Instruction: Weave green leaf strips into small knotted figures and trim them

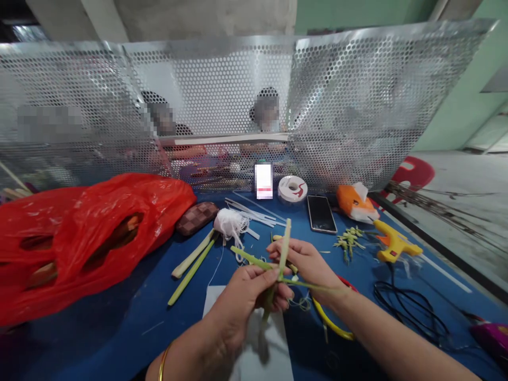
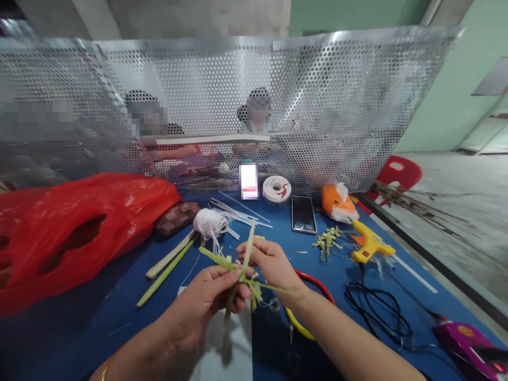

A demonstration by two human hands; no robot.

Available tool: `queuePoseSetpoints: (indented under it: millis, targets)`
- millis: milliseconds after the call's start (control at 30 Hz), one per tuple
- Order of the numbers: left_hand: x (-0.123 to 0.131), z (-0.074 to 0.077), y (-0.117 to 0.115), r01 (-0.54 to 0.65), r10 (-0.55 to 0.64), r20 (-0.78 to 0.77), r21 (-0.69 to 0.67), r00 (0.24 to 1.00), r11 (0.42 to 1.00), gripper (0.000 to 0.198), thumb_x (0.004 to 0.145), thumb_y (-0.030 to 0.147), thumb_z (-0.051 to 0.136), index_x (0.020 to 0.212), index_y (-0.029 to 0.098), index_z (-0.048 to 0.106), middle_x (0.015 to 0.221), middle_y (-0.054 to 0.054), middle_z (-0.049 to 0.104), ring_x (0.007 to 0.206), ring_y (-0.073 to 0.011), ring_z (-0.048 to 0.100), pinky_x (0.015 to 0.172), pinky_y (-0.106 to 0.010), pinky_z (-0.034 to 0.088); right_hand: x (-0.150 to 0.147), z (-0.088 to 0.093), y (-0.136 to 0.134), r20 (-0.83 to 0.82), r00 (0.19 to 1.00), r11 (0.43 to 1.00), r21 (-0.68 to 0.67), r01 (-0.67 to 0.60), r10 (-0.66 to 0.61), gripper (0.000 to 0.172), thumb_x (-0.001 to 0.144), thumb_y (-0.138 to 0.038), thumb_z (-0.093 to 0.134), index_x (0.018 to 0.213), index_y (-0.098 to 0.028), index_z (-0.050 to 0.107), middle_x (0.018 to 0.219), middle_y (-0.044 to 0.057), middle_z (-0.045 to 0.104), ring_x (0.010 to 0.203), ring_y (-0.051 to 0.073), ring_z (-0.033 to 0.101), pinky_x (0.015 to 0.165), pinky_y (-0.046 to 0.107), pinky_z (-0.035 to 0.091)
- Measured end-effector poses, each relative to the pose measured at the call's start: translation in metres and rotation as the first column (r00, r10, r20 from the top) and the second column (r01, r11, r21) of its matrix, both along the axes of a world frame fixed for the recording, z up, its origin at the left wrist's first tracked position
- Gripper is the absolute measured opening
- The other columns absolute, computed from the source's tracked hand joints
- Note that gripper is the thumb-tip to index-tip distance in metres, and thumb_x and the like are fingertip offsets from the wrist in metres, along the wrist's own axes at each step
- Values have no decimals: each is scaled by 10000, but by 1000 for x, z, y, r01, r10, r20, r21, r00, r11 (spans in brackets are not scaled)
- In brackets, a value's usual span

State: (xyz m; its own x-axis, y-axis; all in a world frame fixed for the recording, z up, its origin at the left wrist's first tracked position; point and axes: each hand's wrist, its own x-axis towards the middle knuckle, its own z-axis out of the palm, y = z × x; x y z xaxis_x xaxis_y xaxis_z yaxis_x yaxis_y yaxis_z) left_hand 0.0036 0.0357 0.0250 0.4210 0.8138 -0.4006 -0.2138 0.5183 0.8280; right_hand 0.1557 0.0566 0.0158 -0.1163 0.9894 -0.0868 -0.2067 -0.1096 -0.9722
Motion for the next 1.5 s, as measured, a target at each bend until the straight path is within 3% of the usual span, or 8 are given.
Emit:
queuePoseSetpoints:
  millis: [267,400,667,900,1033,1200,1300,1500]
  targets:
    - [-17,14,14,-254,265,179,-81,948,964,537,892,605,502,1018,125,709,827,-125,770,810,-216,704,800,-309,490,7,-3,6,157,979,992,33,123,-127,370,662,-499,776,808,-161,740,745,52,709,733,199,622,720,315,471]
    - [-14,12,13,-268,274,222,-60,936,962,572,898,618,479,1085,119,687,897,-131,774,898,-238,692,841,-317,469,3,-6,4,258,964,992,120,36,-66,416,705,-570,716,624,-162,699,635,40,656,649,184,577,668,308,457]
    - [-6,0,6,-252,252,264,-36,931,967,511,842,552,616,1078,105,691,990,-139,769,1065,-263,653,992,-339,404,-15,-13,-9,271,963,992,116,-40,8,322,723,-488,698,688,-169,724,655,7,641,649,172,547,677,300,436]
    - [0,0,6,-361,355,175,0,918,933,324,700,283,812,970,159,684,831,-71,779,917,-239,716,906,-334,479,-8,-7,-9,391,919,979,202,-30,-53,322,764,-431,674,572,-178,622,596,-10,577,621,151,493,625,282,398]
    - [3,-1,6,-342,338,167,-8,926,940,263,697,267,814,915,170,703,830,-65,778,949,-240,711,933,-341,472,-3,1,-6,160,974,982,118,144,-162,354,727,-511,730,769,-164,675,678,19,649,668,166,562,667,289,445]
    - [3,-10,6,-191,182,164,40,970,981,440,656,223,831,1072,164,704,985,-105,767,1012,-260,690,965,-371,454,2,3,-1,8,979,979,-1,205,-205,365,658,-501,790,733,-161,679,633,6,640,578,141,552,593,271,452]
    - [-4,-14,11,-174,172,38,35,984,984,592,574,113,827,1143,176,674,994,-94,758,952,-233,691,876,-330,485,13,12,3,103,950,952,118,283,-295,329,667,-483,770,683,-165,685,629,7,631,562,138,552,579,273,454]
    - [-17,-6,27,-352,368,-148,123,918,928,379,647,110,649,1022,145,690,969,-92,718,756,-159,650,616,-240,453,38,26,8,409,845,914,353,202,-345,267,787,-428,633,691,-180,655,555,-2,588,537,154,532,559,292,422]
